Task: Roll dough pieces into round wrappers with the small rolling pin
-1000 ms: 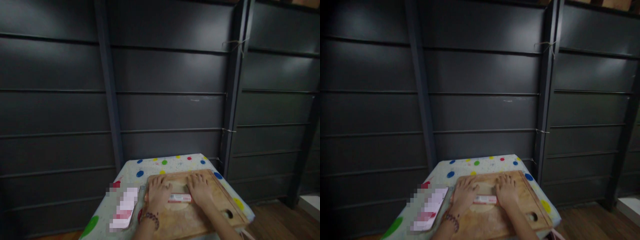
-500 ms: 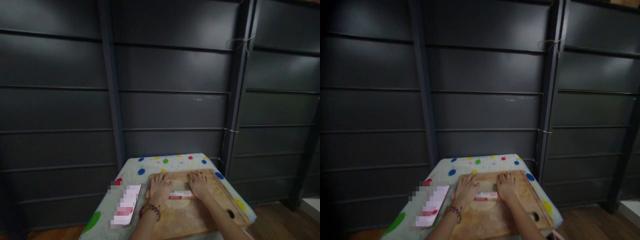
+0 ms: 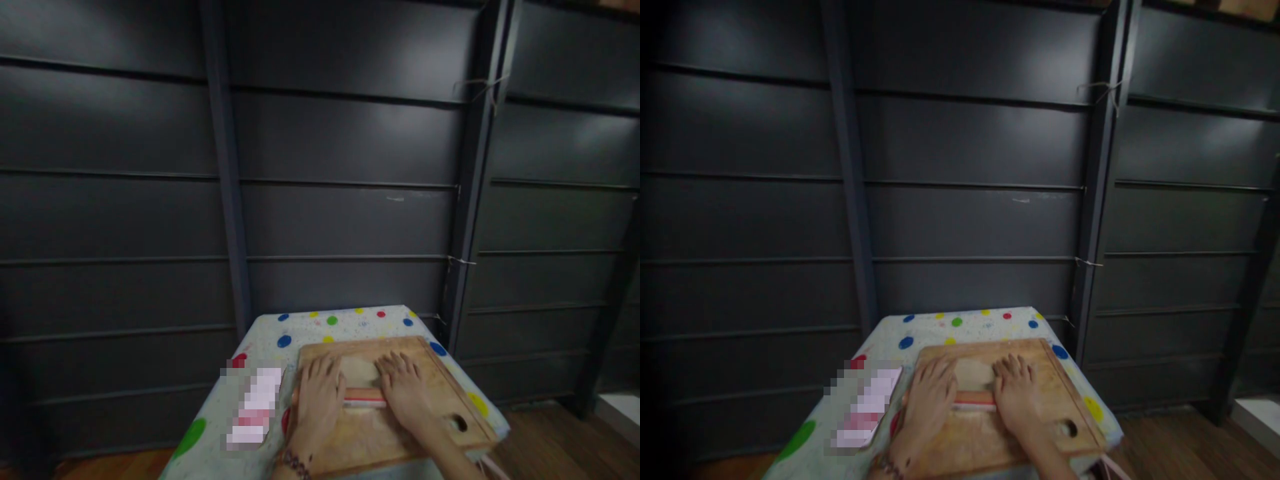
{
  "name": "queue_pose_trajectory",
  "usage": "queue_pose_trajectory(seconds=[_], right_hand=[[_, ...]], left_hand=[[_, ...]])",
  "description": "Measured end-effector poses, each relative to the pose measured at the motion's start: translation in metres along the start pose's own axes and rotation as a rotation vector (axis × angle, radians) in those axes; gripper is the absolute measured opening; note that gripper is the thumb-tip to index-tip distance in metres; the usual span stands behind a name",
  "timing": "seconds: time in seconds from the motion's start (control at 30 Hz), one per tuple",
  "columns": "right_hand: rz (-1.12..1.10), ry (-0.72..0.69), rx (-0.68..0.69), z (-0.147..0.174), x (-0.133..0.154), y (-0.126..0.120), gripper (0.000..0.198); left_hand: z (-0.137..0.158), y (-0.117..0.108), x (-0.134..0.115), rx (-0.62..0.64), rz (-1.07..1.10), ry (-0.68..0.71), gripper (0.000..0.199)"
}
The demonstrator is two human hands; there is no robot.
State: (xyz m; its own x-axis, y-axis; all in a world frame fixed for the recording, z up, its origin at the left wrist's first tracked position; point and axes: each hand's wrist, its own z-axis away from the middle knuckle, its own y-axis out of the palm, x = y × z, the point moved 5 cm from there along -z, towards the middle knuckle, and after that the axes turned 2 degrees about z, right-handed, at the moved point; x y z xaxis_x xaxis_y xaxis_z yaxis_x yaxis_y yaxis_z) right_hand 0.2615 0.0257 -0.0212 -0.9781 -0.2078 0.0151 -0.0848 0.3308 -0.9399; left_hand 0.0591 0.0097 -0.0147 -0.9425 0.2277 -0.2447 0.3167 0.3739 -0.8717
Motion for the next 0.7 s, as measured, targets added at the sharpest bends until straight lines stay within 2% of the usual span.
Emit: queue_pose_trajectory(seconds=[0.3,0.6,0.7], right_hand=[[0.016,-0.030,-0.026,0.012,0.007,-0.007,0.045],[0.030,0.001,-0.048,0.030,0.012,-0.009,0.048],[0.025,-0.017,-0.039,0.028,0.011,-0.011,0.046]], left_hand=[[0.007,0.016,0.005,0.116,-0.115,0.013,0.052],[0.019,-0.008,-0.011,0.073,-0.168,0.046,0.051],[0.018,-0.006,-0.010,0.055,-0.172,0.047,0.049]])
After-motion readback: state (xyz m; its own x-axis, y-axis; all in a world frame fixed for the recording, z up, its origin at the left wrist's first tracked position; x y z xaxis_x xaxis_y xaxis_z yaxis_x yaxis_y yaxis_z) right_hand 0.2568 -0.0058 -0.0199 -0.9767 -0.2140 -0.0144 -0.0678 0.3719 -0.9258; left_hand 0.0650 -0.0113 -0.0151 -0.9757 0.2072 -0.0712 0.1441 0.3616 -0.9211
